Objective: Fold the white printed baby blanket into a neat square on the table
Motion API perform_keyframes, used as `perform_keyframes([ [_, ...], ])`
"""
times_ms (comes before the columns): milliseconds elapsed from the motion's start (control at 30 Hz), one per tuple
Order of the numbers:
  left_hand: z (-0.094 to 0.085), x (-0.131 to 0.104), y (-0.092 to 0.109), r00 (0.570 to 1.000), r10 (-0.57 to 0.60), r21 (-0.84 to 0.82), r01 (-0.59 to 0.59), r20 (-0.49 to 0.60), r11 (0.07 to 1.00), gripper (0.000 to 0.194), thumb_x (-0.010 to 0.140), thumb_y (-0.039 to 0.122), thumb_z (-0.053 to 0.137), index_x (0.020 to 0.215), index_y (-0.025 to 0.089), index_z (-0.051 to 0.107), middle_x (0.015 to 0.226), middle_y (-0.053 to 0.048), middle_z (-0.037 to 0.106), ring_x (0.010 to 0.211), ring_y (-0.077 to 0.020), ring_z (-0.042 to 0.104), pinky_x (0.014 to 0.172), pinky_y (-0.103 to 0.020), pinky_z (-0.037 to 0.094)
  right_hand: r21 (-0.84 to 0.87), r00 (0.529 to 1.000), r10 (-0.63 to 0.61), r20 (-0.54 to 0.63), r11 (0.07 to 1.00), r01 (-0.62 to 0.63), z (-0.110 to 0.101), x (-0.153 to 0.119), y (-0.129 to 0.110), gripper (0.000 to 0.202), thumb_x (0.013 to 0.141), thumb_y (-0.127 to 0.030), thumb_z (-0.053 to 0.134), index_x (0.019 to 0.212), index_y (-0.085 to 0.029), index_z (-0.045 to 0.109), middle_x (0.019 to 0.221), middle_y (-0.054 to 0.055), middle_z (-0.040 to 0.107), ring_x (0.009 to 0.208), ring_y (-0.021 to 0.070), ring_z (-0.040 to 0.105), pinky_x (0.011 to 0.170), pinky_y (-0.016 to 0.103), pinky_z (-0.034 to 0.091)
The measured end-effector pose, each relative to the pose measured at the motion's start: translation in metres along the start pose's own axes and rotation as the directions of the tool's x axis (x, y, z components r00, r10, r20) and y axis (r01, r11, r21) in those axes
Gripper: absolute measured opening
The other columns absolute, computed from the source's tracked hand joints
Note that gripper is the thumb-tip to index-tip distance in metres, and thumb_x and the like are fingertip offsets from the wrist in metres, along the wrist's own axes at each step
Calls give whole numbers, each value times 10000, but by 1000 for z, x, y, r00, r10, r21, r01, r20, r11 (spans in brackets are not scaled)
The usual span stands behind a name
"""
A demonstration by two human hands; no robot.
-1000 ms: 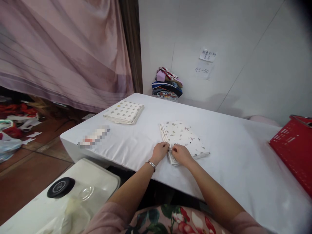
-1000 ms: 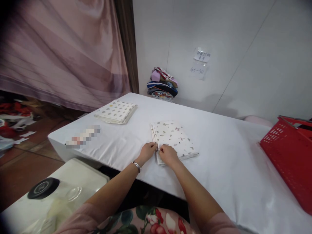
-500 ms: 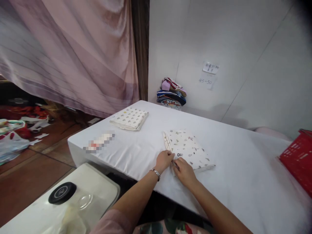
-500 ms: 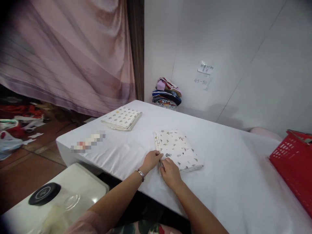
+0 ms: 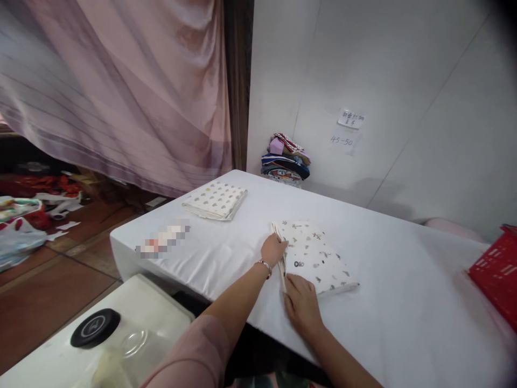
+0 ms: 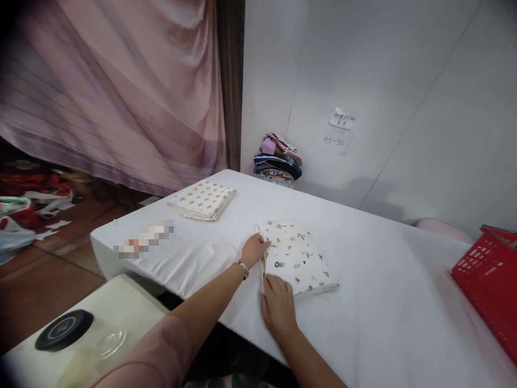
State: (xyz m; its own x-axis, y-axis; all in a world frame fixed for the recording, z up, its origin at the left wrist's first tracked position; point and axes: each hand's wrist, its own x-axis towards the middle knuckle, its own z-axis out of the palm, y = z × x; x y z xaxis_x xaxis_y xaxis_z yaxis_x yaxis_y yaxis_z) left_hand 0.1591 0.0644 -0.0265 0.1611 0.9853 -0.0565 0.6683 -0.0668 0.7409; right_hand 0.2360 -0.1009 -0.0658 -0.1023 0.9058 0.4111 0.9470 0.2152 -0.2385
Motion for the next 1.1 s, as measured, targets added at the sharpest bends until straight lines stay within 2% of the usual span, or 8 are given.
perform_keyframes([
  [133, 1, 7, 4, 995, -11, -9, 11, -100, 1000, 195, 758, 366, 579, 826, 199, 503, 907, -31, 602, 739, -149, 564, 614, -254, 360, -56, 999, -42, -13, 998, 41, 3, -3, -1, 417, 866, -183, 385, 1268, -176, 492, 1339, 98, 472, 1272, 242, 350, 999, 428, 302],
  [200, 1, 10, 4, 993, -10, -8, 9, -116, 1000, 206, 759, 370, 574, 853, 201, 506, 947, -37, 591, 750, -149, 563, 624, -254, 365, -81, 999, -46, -7, 996, 45, 5, -3, -2, 401, 871, -197, 393, 1254, -171, 509, 1373, 92, 439, 1305, 240, 315, 1029, 429, 280],
  [367, 3, 17, 1, 998, -14, 14, 15, -67, 1000, 181, 740, 360, 579, 762, 184, 542, 917, -50, 605, 755, -152, 571, 624, -251, 360, -89, 999, -49, 17, 995, 50, 7, -3, -3, 351, 867, -241, 443, 1194, -193, 561, 1390, 85, 419, 1320, 247, 298, 1047, 435, 269],
  [567, 4, 25, 3, 999, -39, -13, 39, -10, 999, 220, 724, 384, 590, 679, 169, 580, 726, -46, 640, 686, -163, 586, 580, -245, 348, -74, 996, -50, 69, 996, 55, 4, -3, -3, 333, 849, -241, 477, 1167, -229, 575, 1419, 79, 377, 1329, 260, 276, 1047, 458, 260],
  [767, -1, 29, -3, 997, -53, -35, 51, -61, 998, 186, 775, 351, 522, 759, 182, 596, 814, -46, 671, 753, -158, 596, 612, -238, 370, -73, 994, -60, 95, 995, 67, 2, -3, -2, 308, 855, -245, 473, 1144, -246, 580, 1420, 63, 379, 1328, 267, 277, 1037, 458, 262],
  [900, -1, 27, -11, 996, -73, -21, 72, -52, 997, 168, 755, 322, 535, 754, 169, 604, 816, -66, 675, 757, -170, 602, 620, -243, 373, -79, 993, -68, 93, 994, 75, 1, -3, -2, 299, 863, -242, 460, 1137, -245, 582, 1411, 64, 392, 1325, 267, 283, 1034, 462, 260],
  [1100, -1, 30, -2, 999, -51, 0, 51, -9, 999, 207, 717, 380, 576, 733, 177, 610, 811, -57, 674, 761, -177, 602, 609, -245, 363, -79, 994, -71, 85, 994, 77, 3, -3, -2, 276, 851, -244, 479, 1101, -247, 597, 1410, 67, 394, 1320, 272, 290, 1028, 467, 261],
])
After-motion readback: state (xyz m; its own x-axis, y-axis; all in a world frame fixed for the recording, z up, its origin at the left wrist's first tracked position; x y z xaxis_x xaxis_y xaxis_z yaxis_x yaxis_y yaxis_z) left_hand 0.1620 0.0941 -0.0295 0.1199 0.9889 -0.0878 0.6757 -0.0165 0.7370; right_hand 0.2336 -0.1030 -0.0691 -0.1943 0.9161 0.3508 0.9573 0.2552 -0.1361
